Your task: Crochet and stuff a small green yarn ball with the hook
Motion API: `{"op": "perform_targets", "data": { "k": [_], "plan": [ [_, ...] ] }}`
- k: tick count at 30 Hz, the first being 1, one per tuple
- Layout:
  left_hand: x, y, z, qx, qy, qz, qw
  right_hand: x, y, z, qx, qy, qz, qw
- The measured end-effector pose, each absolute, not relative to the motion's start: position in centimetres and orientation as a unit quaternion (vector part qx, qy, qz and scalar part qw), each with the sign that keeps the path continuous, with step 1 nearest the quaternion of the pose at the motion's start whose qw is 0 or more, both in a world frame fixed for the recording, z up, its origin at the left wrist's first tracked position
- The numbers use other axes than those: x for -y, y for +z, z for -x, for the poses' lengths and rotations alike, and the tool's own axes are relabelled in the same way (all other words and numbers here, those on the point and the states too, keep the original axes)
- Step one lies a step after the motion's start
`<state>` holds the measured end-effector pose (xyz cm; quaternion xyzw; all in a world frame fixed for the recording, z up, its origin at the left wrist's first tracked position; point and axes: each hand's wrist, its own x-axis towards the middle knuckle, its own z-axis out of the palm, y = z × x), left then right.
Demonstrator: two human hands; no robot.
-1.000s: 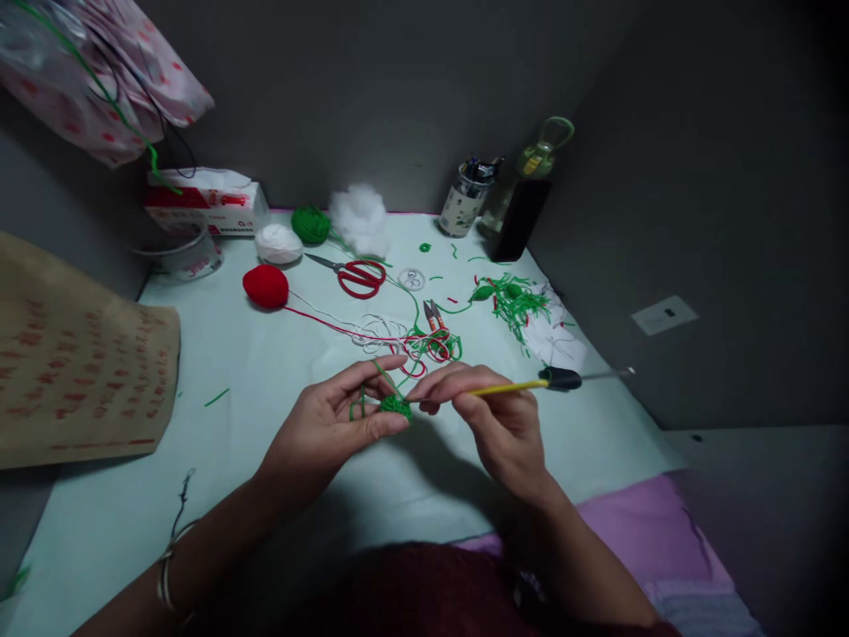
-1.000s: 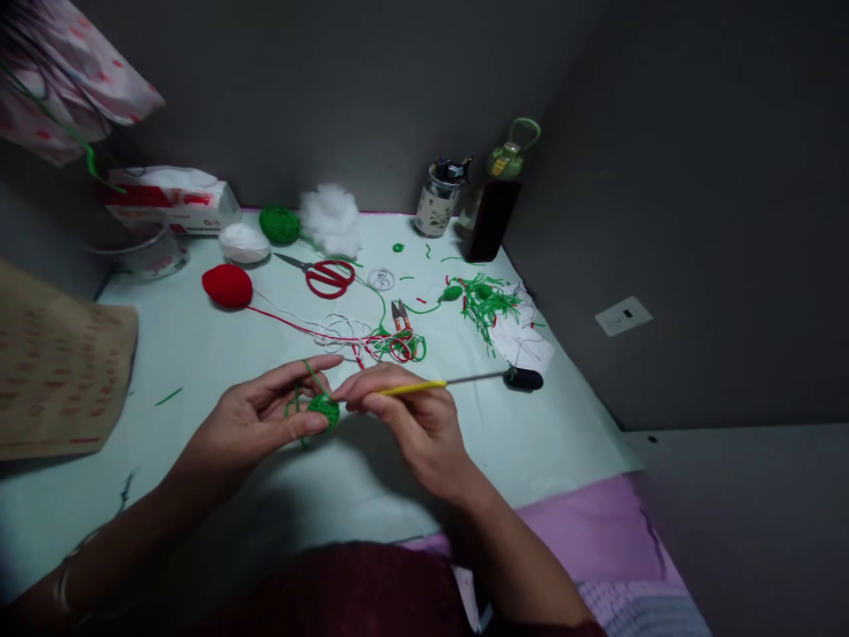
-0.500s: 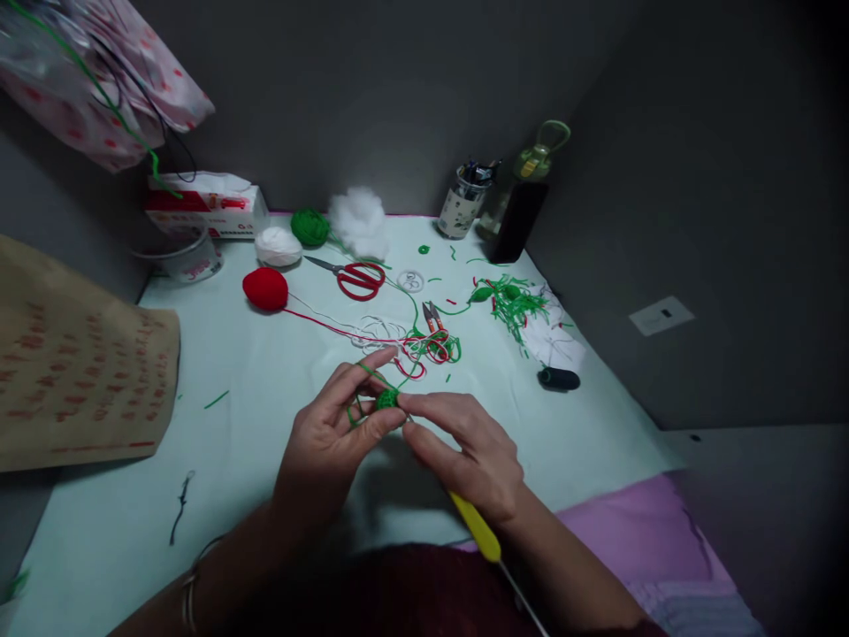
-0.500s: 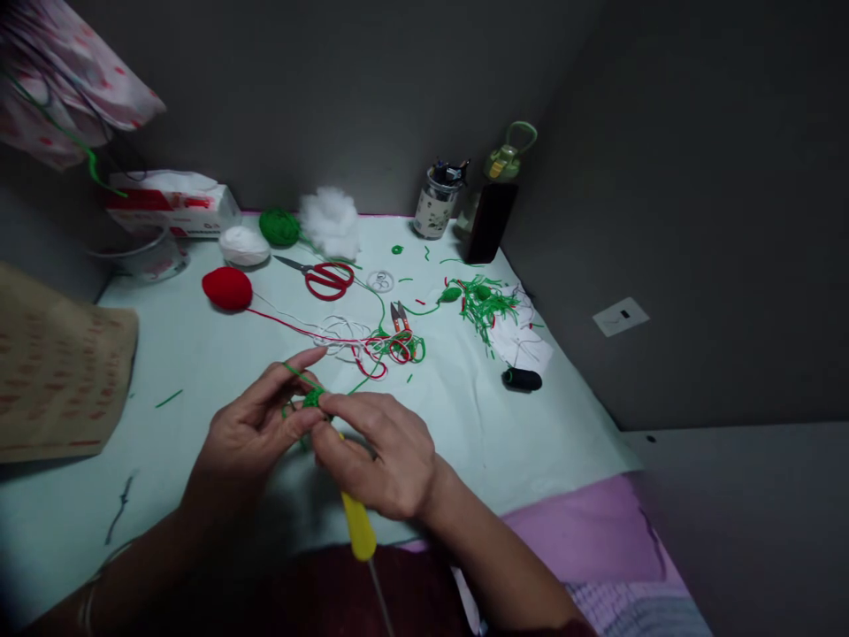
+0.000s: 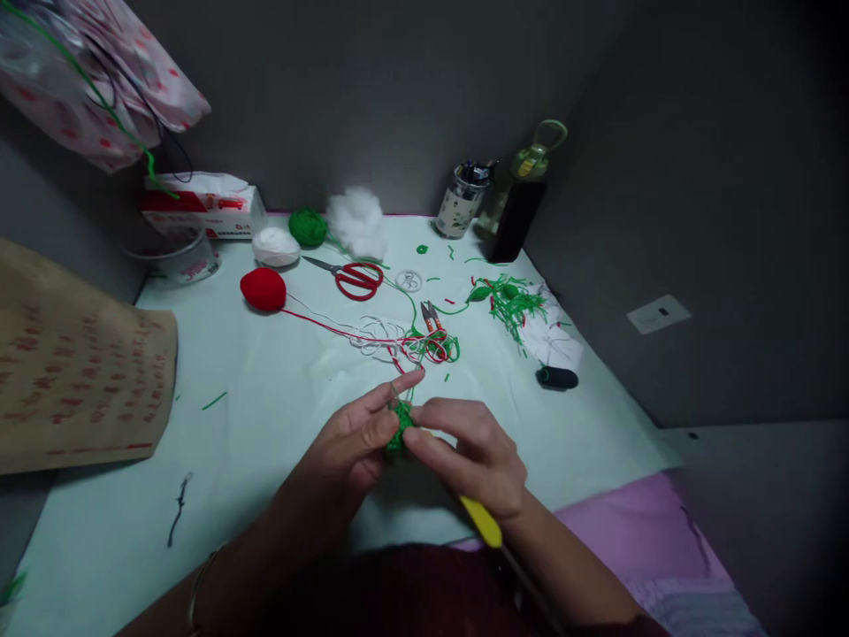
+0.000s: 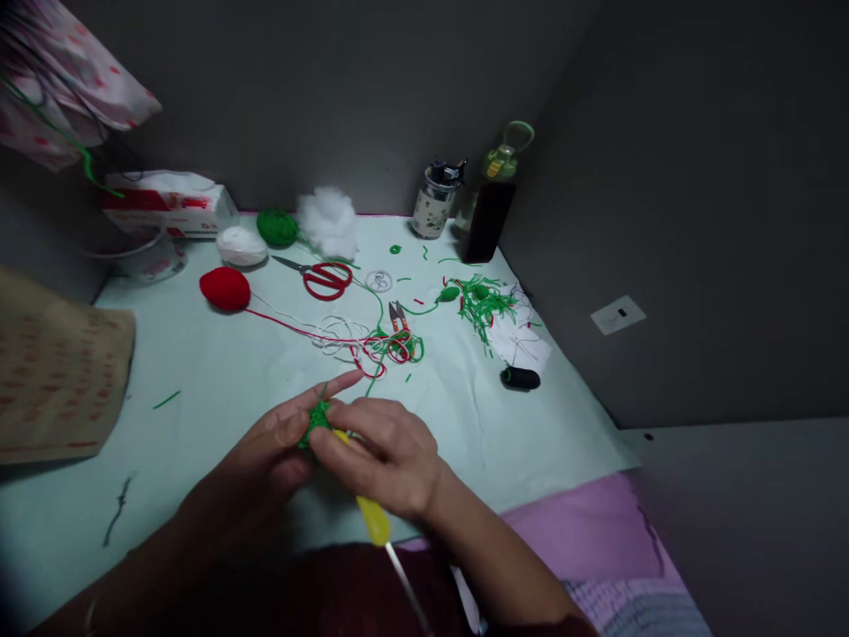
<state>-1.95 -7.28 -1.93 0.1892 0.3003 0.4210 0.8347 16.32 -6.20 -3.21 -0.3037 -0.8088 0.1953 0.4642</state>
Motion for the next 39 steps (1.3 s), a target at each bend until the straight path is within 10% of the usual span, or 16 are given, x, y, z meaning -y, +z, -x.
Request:
{"op": "perform_targets", "data": {
  "k": [23,31,39],
  "plan": [
    [5.6,-1.6,4.3,-0.439,0.436,-0.348,0.704,4.6,-2.1,-15.8,0.464,0.626,0.341,0.526],
    [5.9,-2.8,2.6,-0.369,0.467,-0.289,0.75,5.8,-2.8,-14.8,0.798,0.095,0.341,0.488],
    [5.5,-2.0,3.9,-0.296,0.443,-0.195,0.824,4.8,-2.2,-15.7,0.624,0.41,0.335,0.575]
  ]
}}
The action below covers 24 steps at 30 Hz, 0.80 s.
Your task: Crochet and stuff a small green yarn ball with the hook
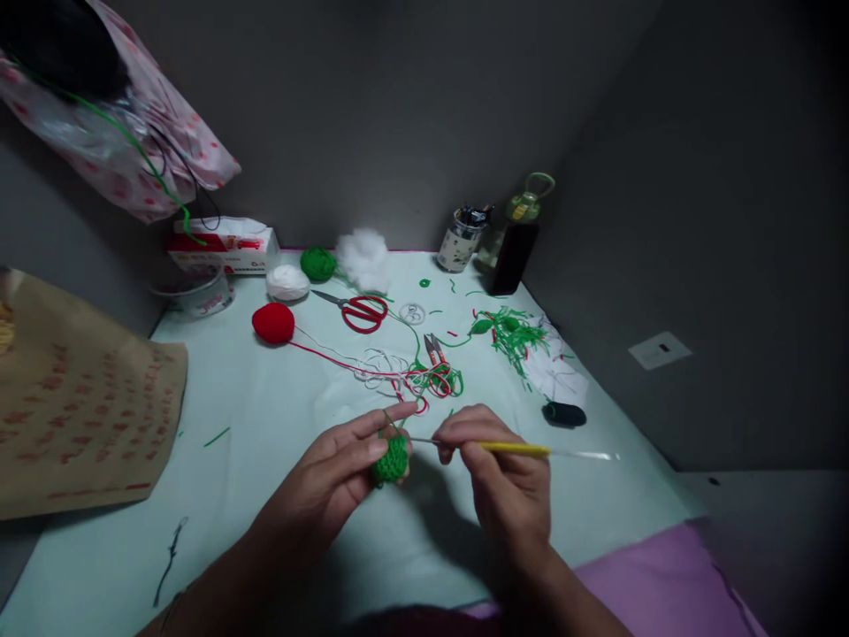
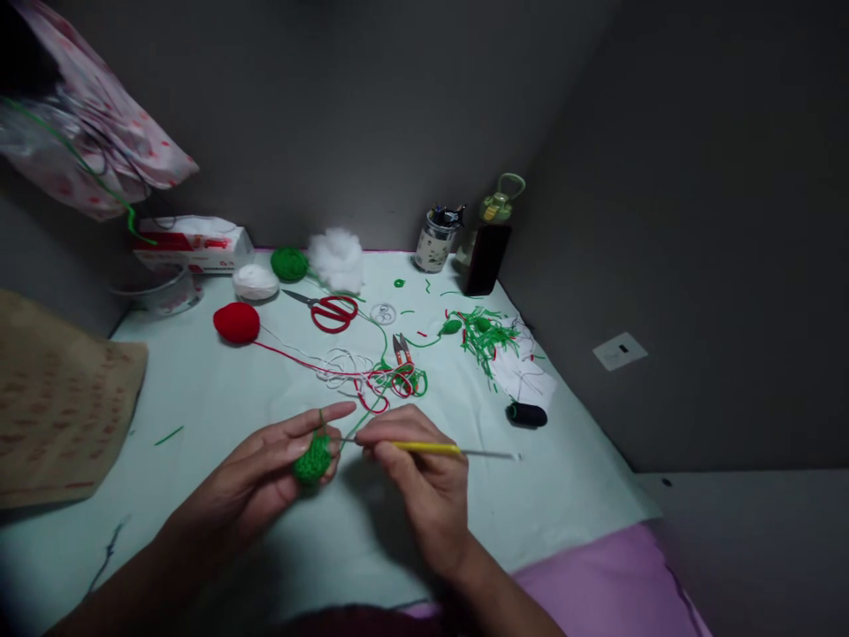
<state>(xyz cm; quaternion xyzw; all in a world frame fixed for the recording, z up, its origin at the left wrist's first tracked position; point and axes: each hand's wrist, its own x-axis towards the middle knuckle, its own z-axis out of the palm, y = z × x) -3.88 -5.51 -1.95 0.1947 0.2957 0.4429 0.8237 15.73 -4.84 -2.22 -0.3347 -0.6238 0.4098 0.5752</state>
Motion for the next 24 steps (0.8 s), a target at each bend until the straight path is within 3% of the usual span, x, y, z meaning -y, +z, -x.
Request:
{"op": "perform_targets", "data": {
  "k": [7,15,24],
  "plan": [
    [5.7,-1.5,4.1,-0.32,0.431,-0.252,0.805,4.3,-1.6,-15.5,0.514,0.548,0.305,0.585],
    [5.8,-1.6,3.1,-0.401,0.46,-0.314,0.727,4.5,-1.7,-14.9,0.671,0.429,0.318,0.514],
    [5.6,-1.9,3.1,-0.363,0.448,-0.315,0.754,4.3,-2.9,-14.4,0.587,0.49,0.314,0.563]
  ]
}}
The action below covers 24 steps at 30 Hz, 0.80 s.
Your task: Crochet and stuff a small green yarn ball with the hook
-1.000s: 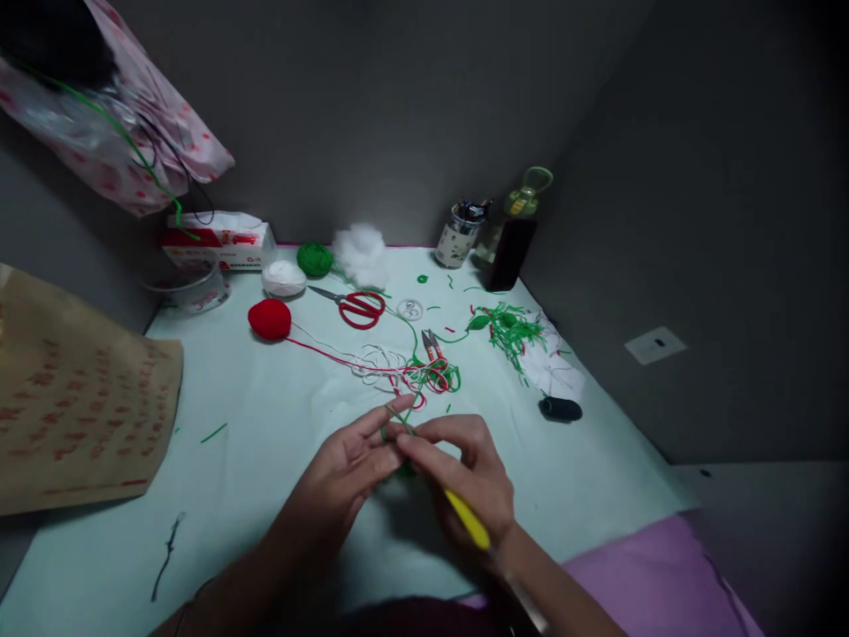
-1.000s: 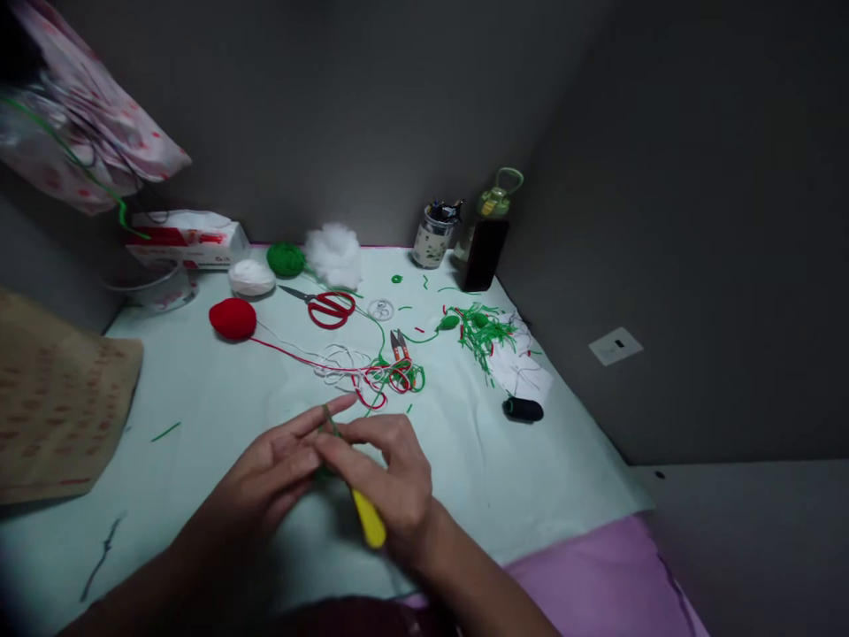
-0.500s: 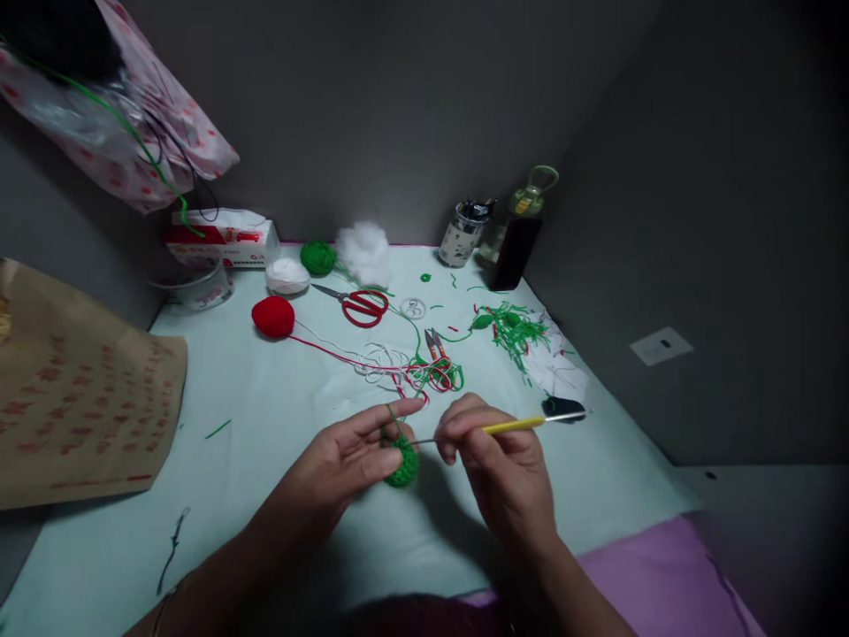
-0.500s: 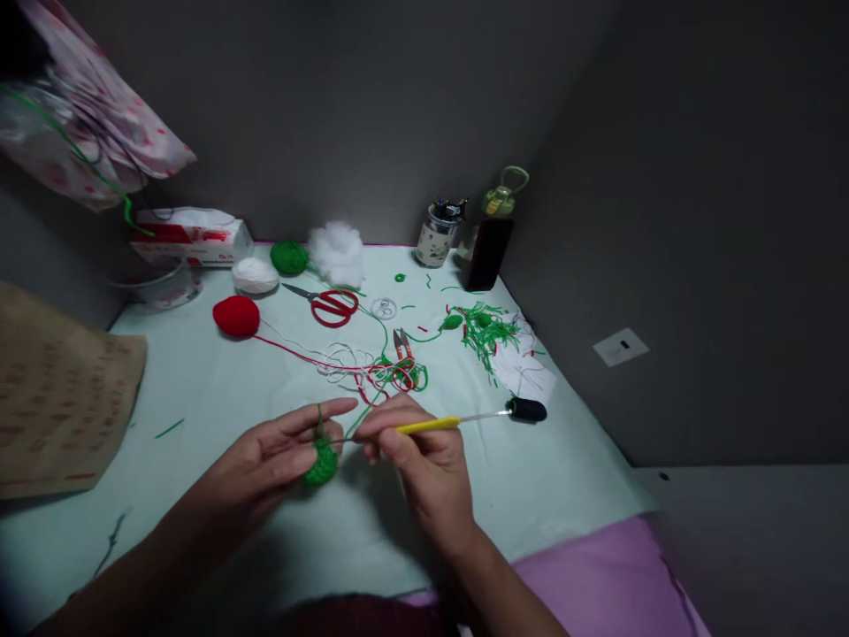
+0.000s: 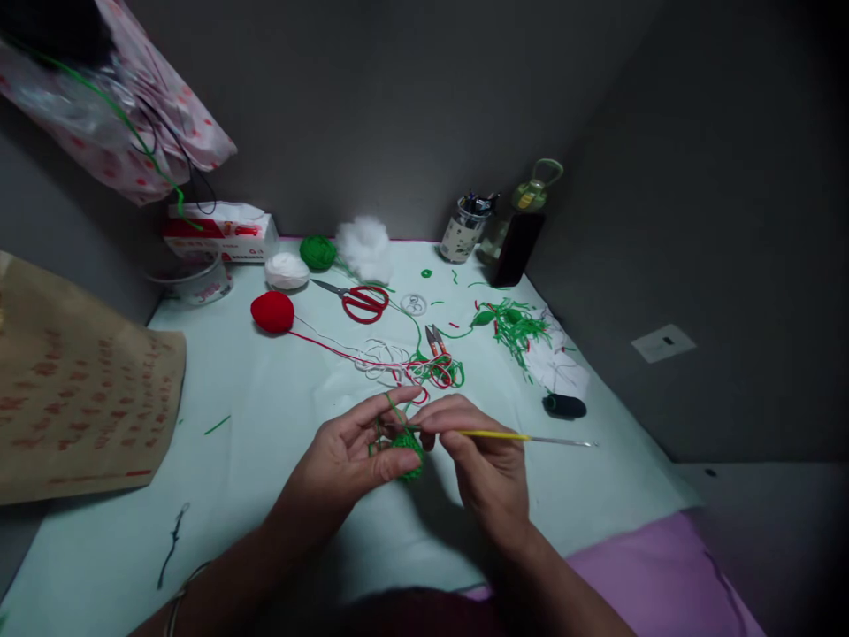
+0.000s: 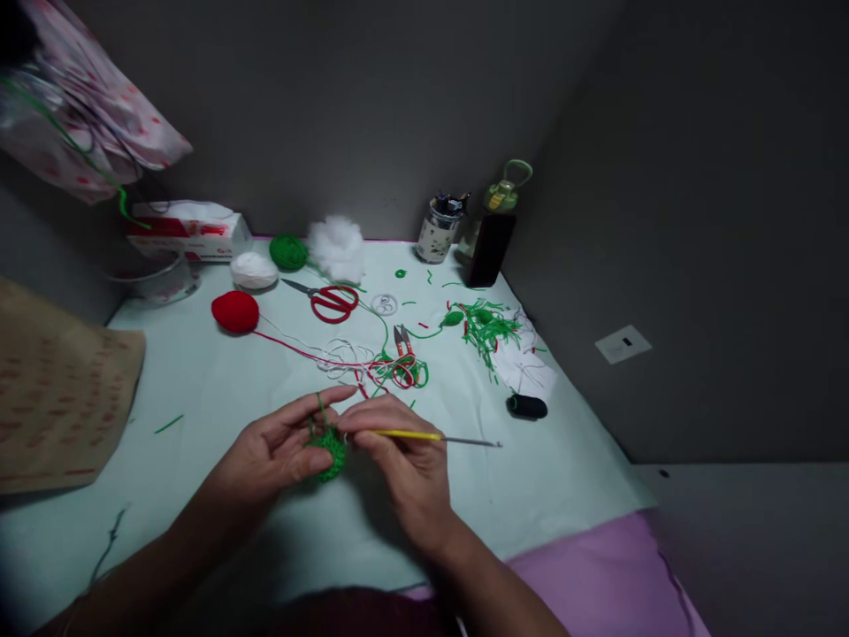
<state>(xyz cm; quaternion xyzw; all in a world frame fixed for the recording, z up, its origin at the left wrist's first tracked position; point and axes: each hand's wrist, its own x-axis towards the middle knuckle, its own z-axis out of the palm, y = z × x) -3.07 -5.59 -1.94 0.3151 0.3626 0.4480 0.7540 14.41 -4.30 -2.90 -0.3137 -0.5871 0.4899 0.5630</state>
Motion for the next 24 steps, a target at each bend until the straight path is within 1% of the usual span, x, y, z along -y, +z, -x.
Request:
{"op": "perform_targets", "data": {
  "k": [3,6,9,16,24],
  "plan": [
    [5.8,-1.0,3.1,-0.38,0.451,-0.304,0.748,4.1,-3.2,-14.4,0.545,0.516,0.309,0.584],
    [5.9,-0.3,3.1,-0.392,0.445,-0.303,0.746,4.0,-3.1,-14.6,0.526,0.536,0.31,0.582],
    [5.9,-0.6,3.2,-0.399,0.448,-0.32,0.734,3.9,-3.0,-14.7,0.525,0.545,0.306,0.578],
    [5.5,-1.5,3.3,-0.42,0.476,-0.389,0.668,3.9,-2.8,-14.8,0.508,0.568,0.29,0.579],
    [5.7,0.0,3.2,-0.448,0.469,-0.372,0.664,3.3,-2.3,-15.8,0.542,0.584,0.276,0.538]
  ]
}}
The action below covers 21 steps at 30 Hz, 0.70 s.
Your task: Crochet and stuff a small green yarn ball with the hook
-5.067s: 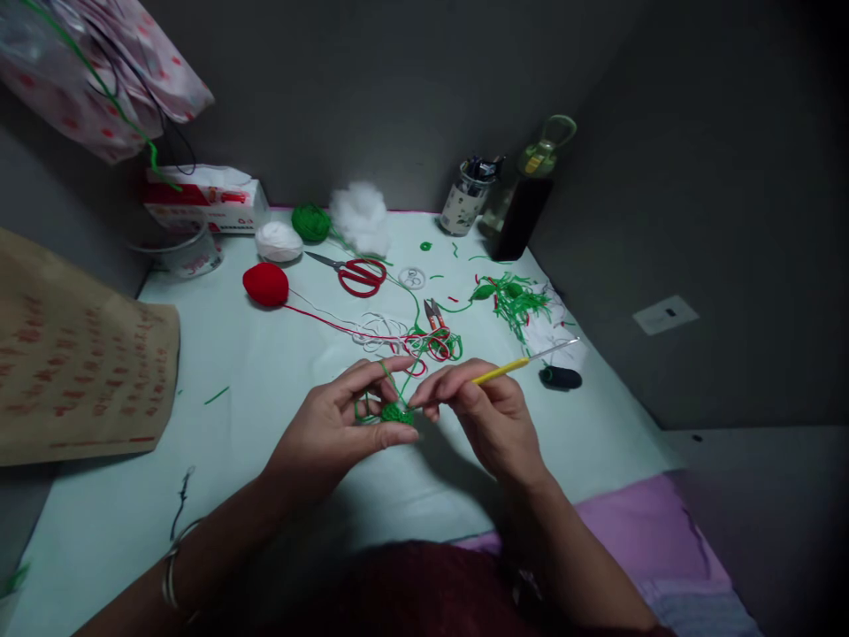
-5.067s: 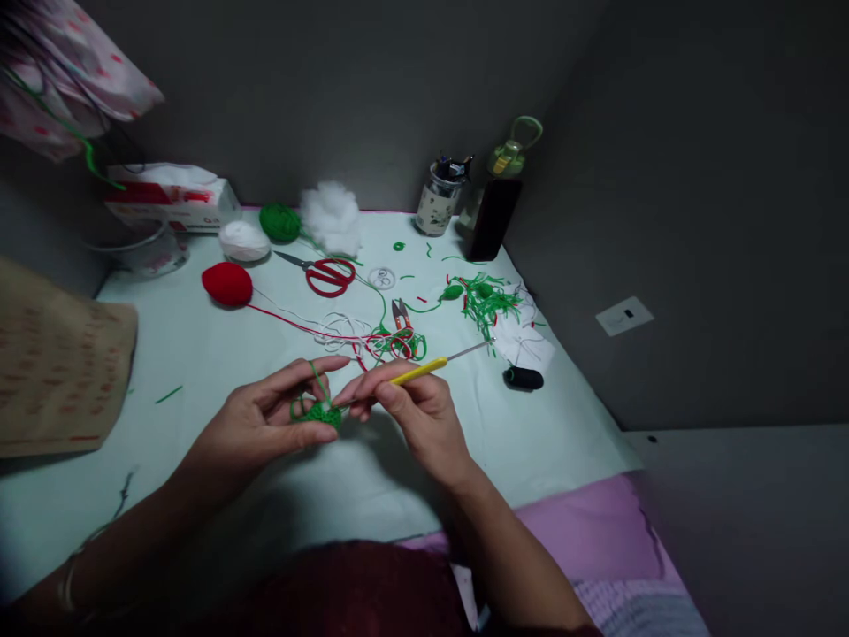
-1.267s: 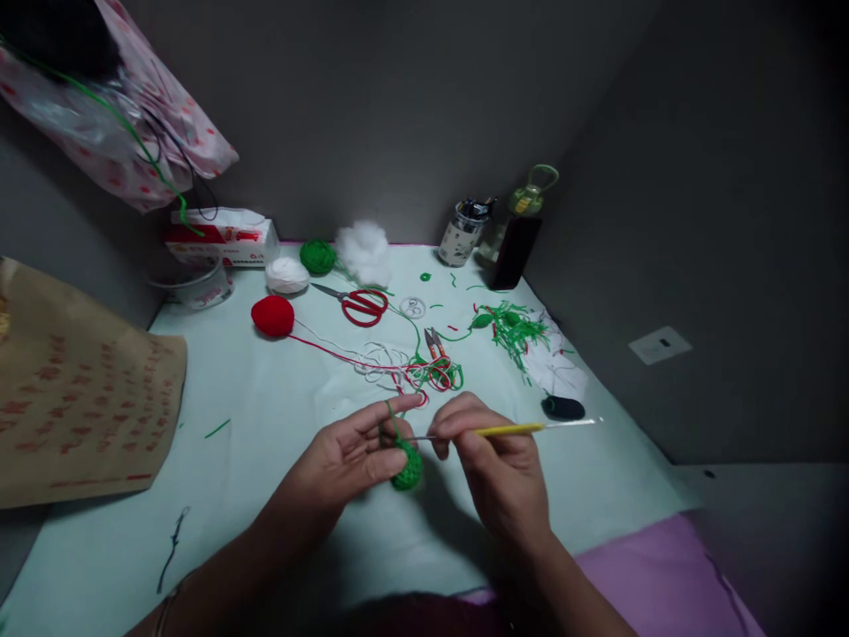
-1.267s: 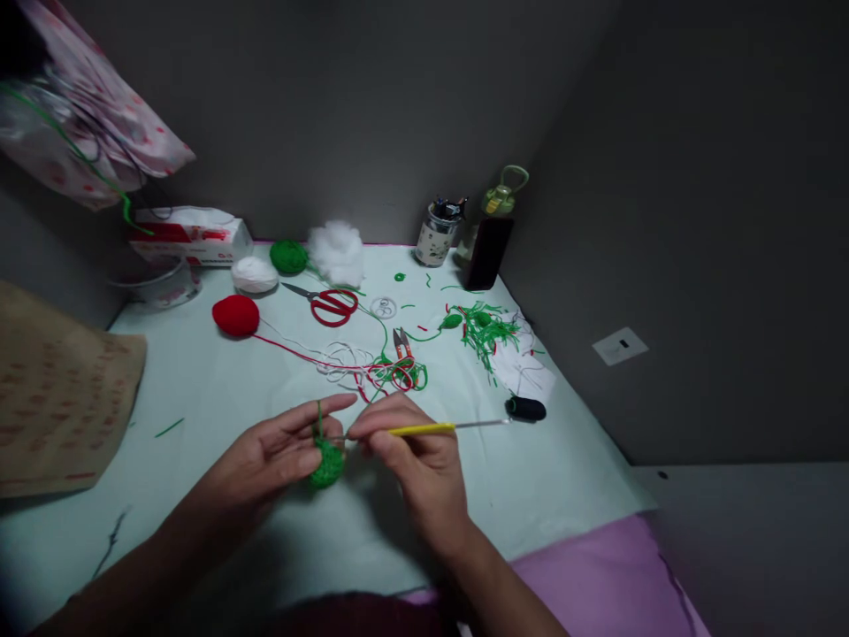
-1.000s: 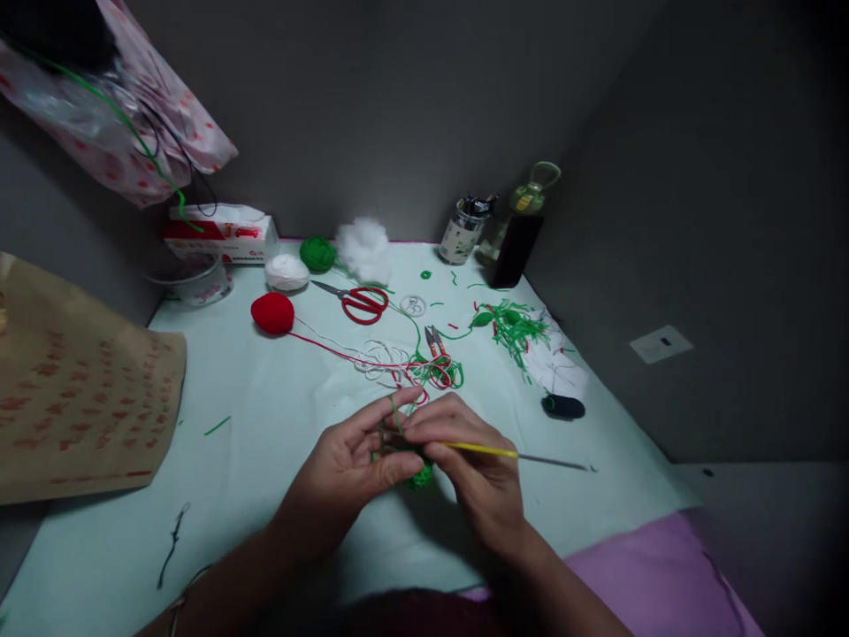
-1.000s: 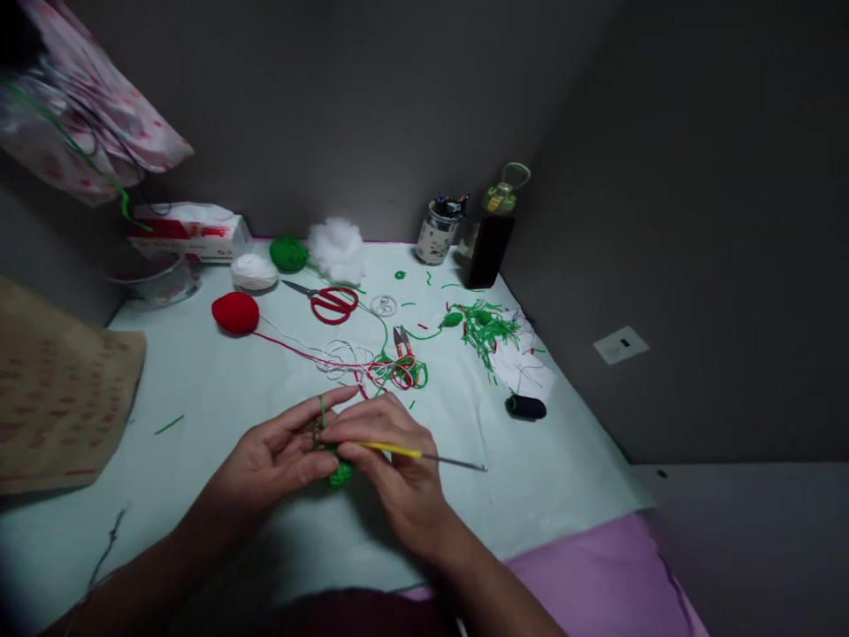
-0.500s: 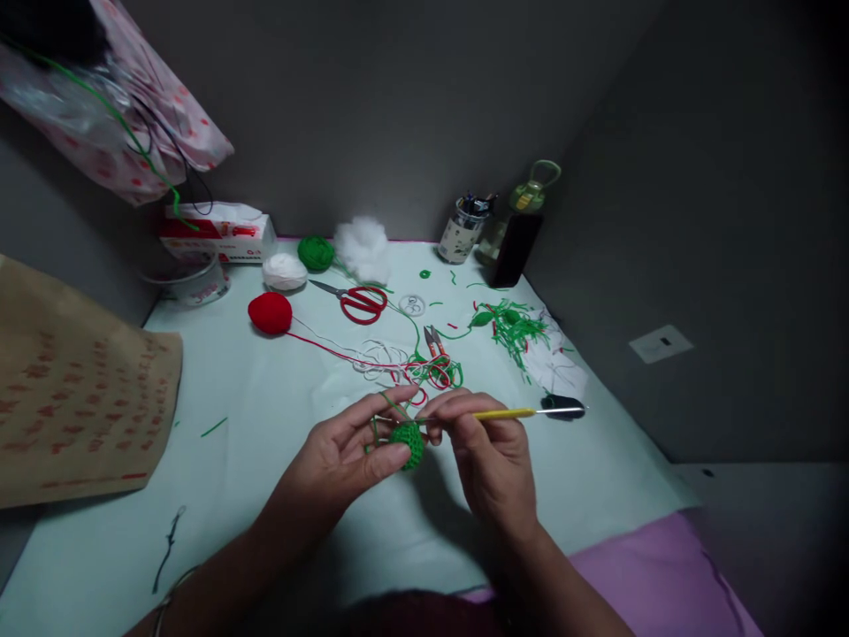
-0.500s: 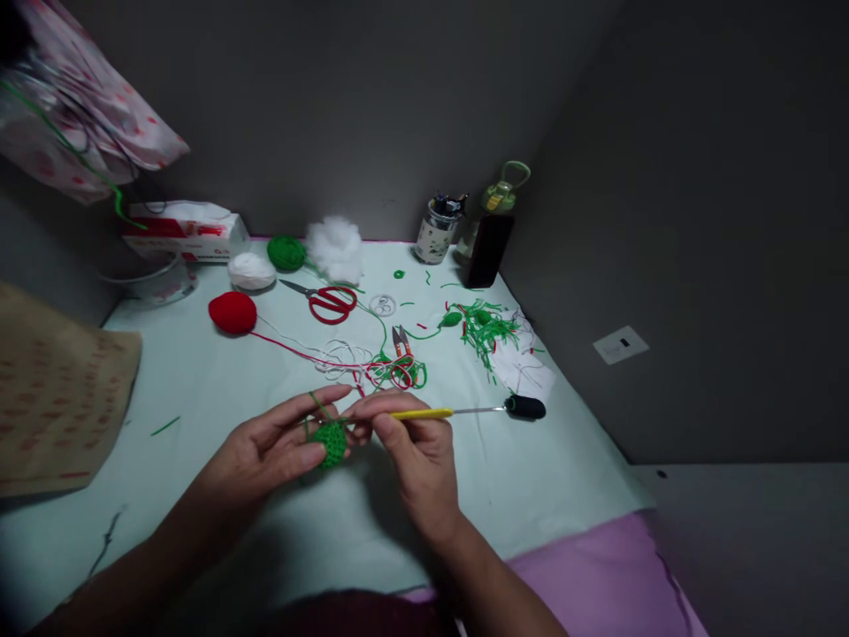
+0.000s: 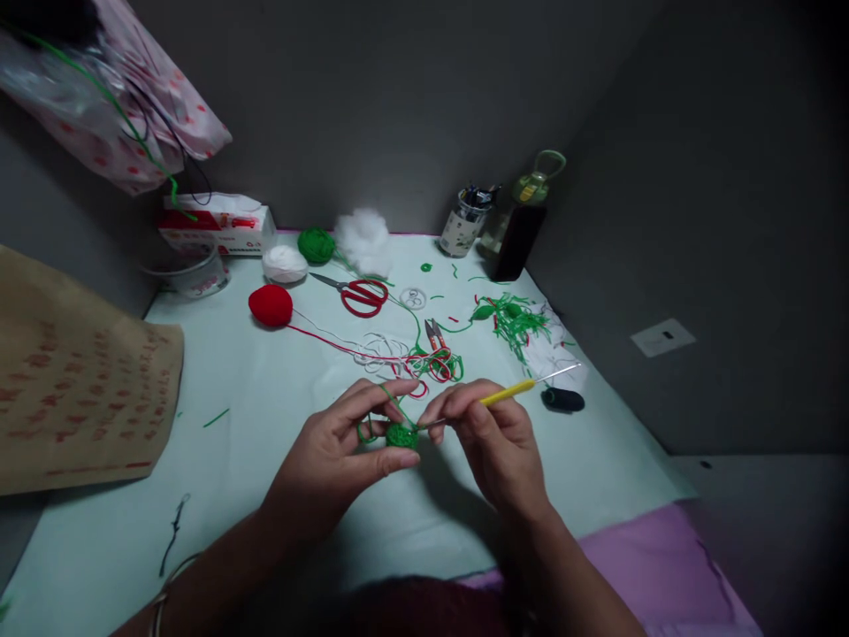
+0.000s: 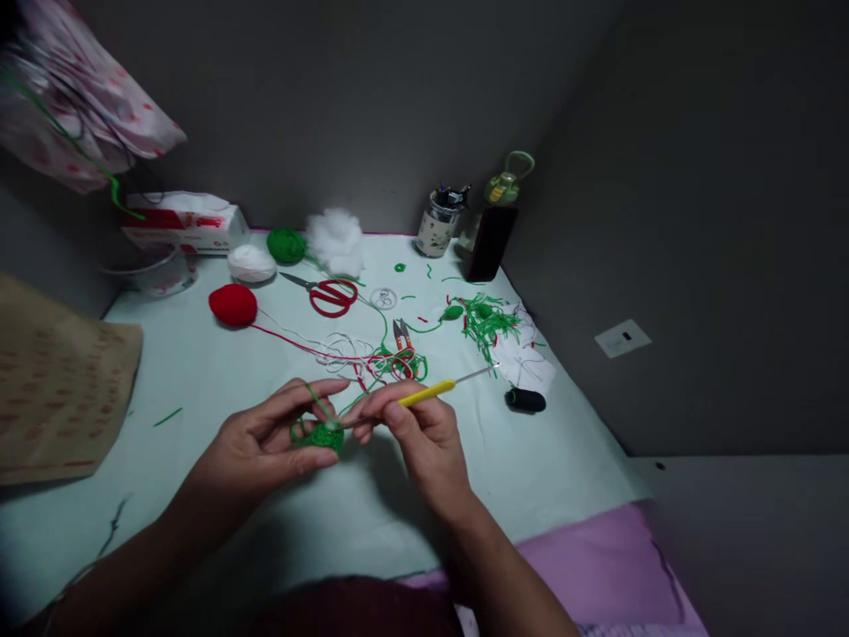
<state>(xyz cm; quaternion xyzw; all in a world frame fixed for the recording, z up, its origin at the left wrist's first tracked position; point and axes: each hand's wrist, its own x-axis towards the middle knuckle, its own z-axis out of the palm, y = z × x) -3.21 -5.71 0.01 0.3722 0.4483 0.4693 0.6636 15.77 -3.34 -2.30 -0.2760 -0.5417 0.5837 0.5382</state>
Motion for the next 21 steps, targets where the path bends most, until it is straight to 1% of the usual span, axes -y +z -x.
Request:
{"op": "perform_targets", "data": {
  "k": [3,7,10,13,16,18,19,21],
  "plan": [
    [5.9,0.1,3.1,-0.459,0.474,-0.389,0.643,3.6,-1.7,-16.1,0.581,0.548,0.287,0.529],
    [5.9,-0.2,3.0,-0.48,0.483,-0.411,0.606,4.2,-1.1,-16.2,0.665,0.454,0.301,0.511],
    [5.9,-0.6,2.8,-0.48,0.493,-0.426,0.588,4.4,-1.2,-16.1,0.709,0.384,0.287,0.516],
    [6.0,-0.8,2.4,-0.477,0.508,-0.424,0.579,4.6,-1.5,-15.9,0.778,0.265,0.268,0.503],
    [6.4,-1.0,2.0,-0.506,0.52,-0.395,0.563,4.9,-1.8,-15.7,0.833,0.114,0.281,0.462],
    [6.6,-1.1,2.0,-0.529,0.525,-0.39,0.541,5.1,-1.9,-15.5,0.848,0.05,0.29,0.441],
    [6.7,-1.2,2.1,-0.532,0.526,-0.393,0.535,5.1,-1.9,-15.5,0.851,0.045,0.287,0.438],
    [6.8,-1.2,2.3,-0.519,0.528,-0.395,0.544,5.2,-1.9,-15.3,0.834,0.089,0.273,0.472]
  ]
}}
